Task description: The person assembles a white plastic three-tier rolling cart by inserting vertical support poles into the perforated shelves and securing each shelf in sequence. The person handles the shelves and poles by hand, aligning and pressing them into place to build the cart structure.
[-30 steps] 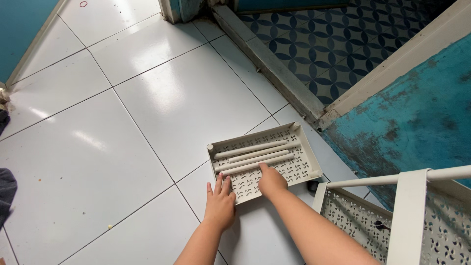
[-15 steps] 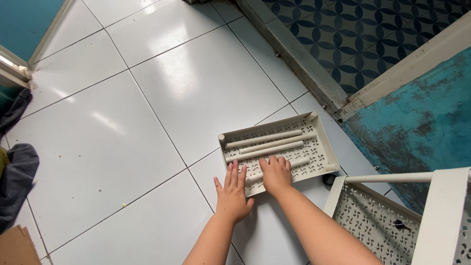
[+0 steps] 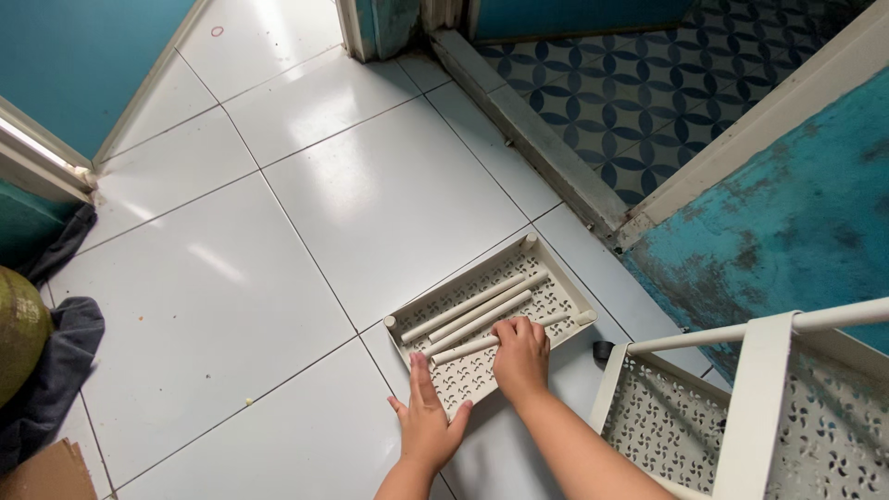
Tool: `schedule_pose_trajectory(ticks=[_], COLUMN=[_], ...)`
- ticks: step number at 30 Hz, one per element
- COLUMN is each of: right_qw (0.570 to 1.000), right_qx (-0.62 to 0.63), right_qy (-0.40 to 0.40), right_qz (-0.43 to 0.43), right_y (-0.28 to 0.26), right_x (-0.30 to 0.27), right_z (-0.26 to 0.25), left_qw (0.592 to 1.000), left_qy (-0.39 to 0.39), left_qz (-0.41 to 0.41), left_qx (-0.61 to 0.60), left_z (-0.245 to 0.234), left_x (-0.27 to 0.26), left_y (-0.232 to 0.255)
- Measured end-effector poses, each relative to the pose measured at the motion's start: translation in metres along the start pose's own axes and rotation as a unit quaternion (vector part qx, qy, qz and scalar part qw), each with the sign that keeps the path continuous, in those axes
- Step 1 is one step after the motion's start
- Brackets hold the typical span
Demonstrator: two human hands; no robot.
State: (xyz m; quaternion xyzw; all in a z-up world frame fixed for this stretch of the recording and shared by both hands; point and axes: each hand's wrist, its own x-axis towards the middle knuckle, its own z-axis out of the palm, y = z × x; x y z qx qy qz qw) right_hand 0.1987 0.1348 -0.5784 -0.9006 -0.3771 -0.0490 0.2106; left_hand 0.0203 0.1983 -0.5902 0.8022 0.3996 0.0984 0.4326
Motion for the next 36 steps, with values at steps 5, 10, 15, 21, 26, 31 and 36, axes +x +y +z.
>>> schedule_pose_trajectory(ticks=[5,10,15,21,26,31,36], right_qw=[0.997,0.989,0.975,0.970,0.917,0.779,0.760], right_qx=[0.077,0.136,0.198,0.239,0.387,0.608,0.646], right_qy=[0.003,0.005,0.018,-0.046,-0.088,-0.139,-0.037], right_qz=[-0.032,-0.048,-0.097,0.004,0.032,0.067,0.061], right_y=[-0.033,-0.070,-0.101,-0.115,-0.114,-0.114,-0.100], right_x=[0.004,0.005,-0.002,-0.028,-0.066,-0.107,-0.151], right_z=[-0.053,-0.105,-0.172,-0.259,-0.338,-0.435,-0.538], left_qw=[0.985,0.953,0.923,0.914,0.857,0.796,0.758], left_qy=[0.078,0.120,0.150,0.245,0.315,0.347,0.293], left_qz=[-0.063,0.062,0.096,0.155,0.157,0.176,0.183], left_qx=[-0.141,-0.270,-0.342,-0.284,-0.376,-0.464,-0.553], left_z=[-0.035,-0.079,-0.126,-0.188,-0.267,-0.308,-0.291], left_x=[0.002,-0.006,-0.020,-0.063,-0.102,-0.154,-0.202], left_y=[0.047,0.107,0.173,0.241,0.282,0.325,0.390])
